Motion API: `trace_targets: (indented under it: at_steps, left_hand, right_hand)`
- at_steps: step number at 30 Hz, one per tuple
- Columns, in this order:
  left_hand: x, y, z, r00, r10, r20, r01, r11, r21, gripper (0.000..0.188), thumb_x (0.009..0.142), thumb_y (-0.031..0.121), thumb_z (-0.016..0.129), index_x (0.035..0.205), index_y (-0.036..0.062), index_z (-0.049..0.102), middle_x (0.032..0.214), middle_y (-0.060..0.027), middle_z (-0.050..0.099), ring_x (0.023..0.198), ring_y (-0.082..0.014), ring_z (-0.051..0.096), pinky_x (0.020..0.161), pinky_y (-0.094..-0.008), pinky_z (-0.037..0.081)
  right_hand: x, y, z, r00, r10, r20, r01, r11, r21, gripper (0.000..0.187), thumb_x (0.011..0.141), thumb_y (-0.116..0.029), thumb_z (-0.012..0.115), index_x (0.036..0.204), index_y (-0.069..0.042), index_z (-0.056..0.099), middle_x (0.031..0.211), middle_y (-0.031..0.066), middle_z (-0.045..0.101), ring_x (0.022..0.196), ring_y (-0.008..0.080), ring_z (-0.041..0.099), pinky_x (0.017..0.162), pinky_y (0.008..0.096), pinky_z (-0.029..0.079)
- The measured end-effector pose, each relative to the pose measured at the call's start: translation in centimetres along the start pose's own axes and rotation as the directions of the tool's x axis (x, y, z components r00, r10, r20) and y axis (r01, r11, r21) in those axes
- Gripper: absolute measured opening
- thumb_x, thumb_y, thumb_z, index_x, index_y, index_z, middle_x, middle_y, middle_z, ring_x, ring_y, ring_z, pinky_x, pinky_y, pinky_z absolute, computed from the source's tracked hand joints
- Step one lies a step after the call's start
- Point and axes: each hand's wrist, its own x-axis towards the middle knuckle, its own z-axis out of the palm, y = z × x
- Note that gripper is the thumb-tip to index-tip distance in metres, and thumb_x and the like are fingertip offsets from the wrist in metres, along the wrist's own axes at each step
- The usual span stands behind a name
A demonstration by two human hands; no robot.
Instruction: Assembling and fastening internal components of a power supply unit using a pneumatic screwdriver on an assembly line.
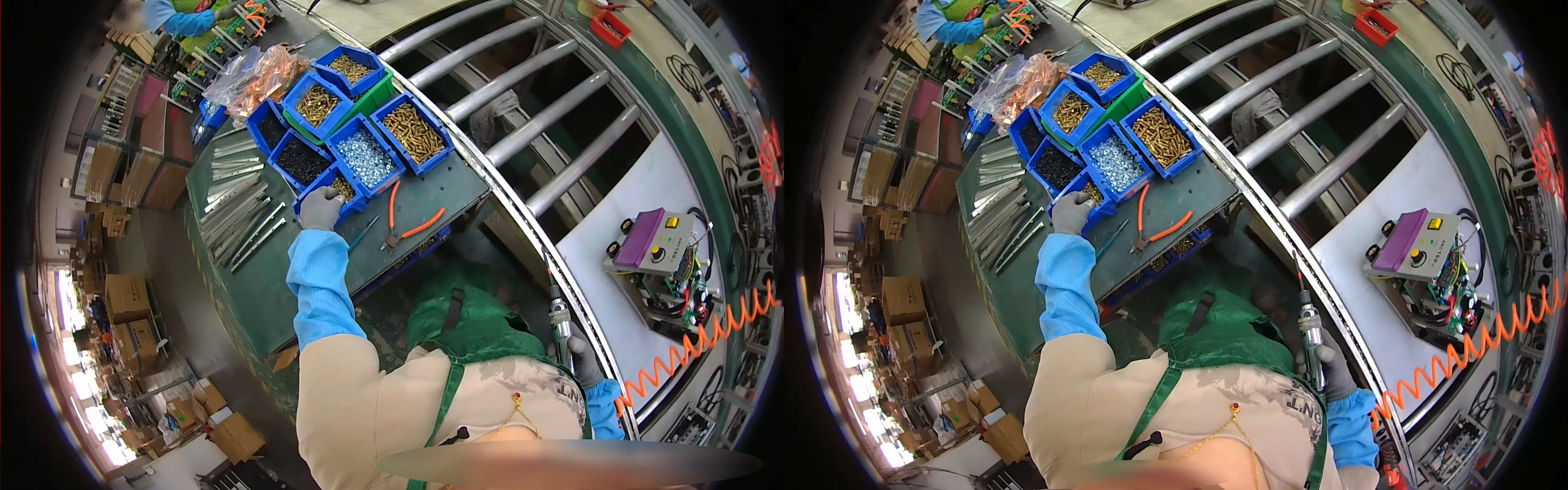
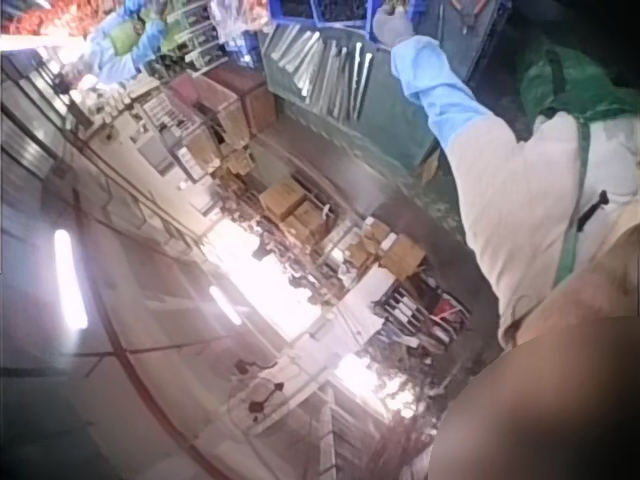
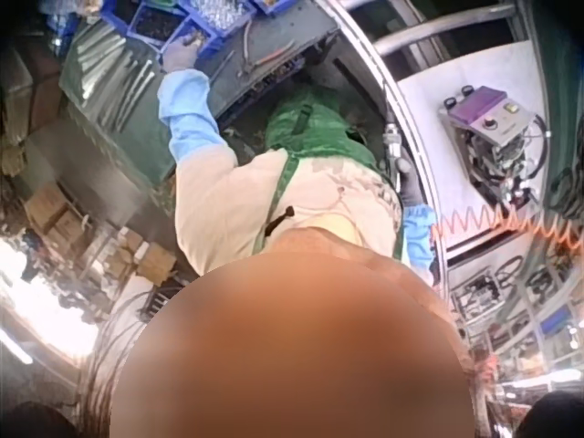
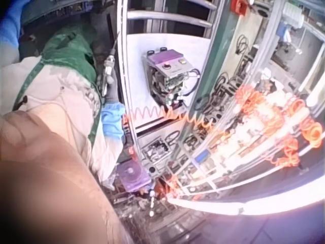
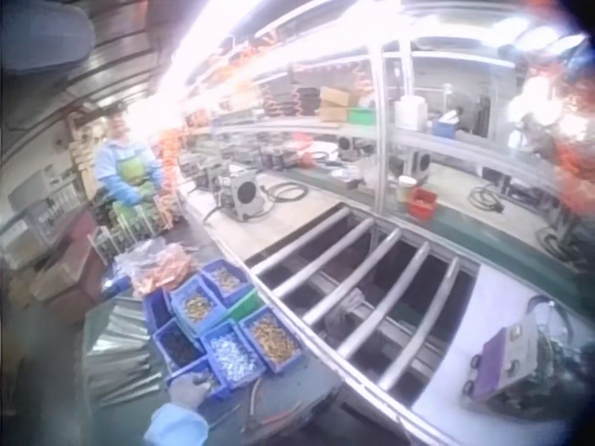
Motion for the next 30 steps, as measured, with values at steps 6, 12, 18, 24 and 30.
trace_targets:
  at_steps: [6,12,18,24,30]
  left_hand:
    - [-0.3,1.3,0.5,0.998,0.033,-0.045,-0.028,0.993,0.111,0.024,0.08,0.02,0.064,0.1,0.008,0.068,0.097,-0.0102,0.069,0.091,-0.0256,0.066,0.082,-0.0364,0.049]
    - [-0.4,1.0,1.4,0.955,0.067,-0.29,-0.086,0.995,-0.055,0.028,0.082,0.013,0.06,0.108,0.0058,0.063,0.095,-0.0118,0.069,0.089,-0.0236,0.066,0.082,-0.0347,0.05]
    - [0.0,-0.9,2.1,0.821,-0.013,-0.571,-0.114,0.976,-0.187,0.03,0.08,0.005,0.059,0.109,0.0017,0.062,0.106,-0.0158,0.064,0.091,-0.0253,0.063,0.081,-0.0336,0.05]
    - [-9.1,14.7,5.5,0.953,0.275,0.129,0.081,0.181,-0.98,0.033,0.086,-0.003,0.053,0.118,-0.0034,0.054,0.098,-0.0084,0.058,0.081,-0.0138,0.056,0.07,-0.0242,0.049]
    - [-20.8,25.7,16.4,0.484,0.583,0.652,0.689,0.204,-0.695,0.03,0.092,0.004,0.055,0.121,-0.001,0.052,0.099,-0.0099,0.06,0.083,-0.014,0.058,0.07,-0.0234,0.051]
  right_hand:
    - [-0.1,1.1,-1.3,1.0,-0.025,0.019,0.025,1.0,0.017,0.071,0.068,-0.043,0.072,0.125,-0.009,0.044,0.077,0.0068,0.06,0.06,0.0124,0.058,0.053,0.0249,0.051]
    - [-2.2,1.9,-3.0,0.994,-0.095,-0.054,0.1,0.989,0.105,0.069,0.07,-0.04,0.071,0.125,-0.009,0.043,0.077,0.0077,0.06,0.061,0.0125,0.059,0.053,0.0249,0.051]
    - [-4.8,3.5,-5.3,0.983,-0.133,-0.127,0.156,0.97,0.187,0.072,0.069,-0.041,0.071,0.127,-0.009,0.042,0.077,0.0078,0.06,0.059,0.0133,0.06,0.051,0.0246,0.051]
    - [-6.4,3.5,-6.1,0.97,-0.184,-0.156,0.211,0.96,0.182,0.086,0.066,-0.039,0.074,0.137,-0.014,0.034,0.077,0.0075,0.058,0.058,0.0144,0.058,0.051,0.0262,0.05]
    - [-6.5,0.6,-5.4,0.952,-0.302,-0.043,0.294,0.947,-0.133,0.11,0.062,-0.031,0.076,0.149,-0.009,0.013,0.129,0.0161,0.047,0.093,0.0191,0.057,0.08,0.0272,0.045]
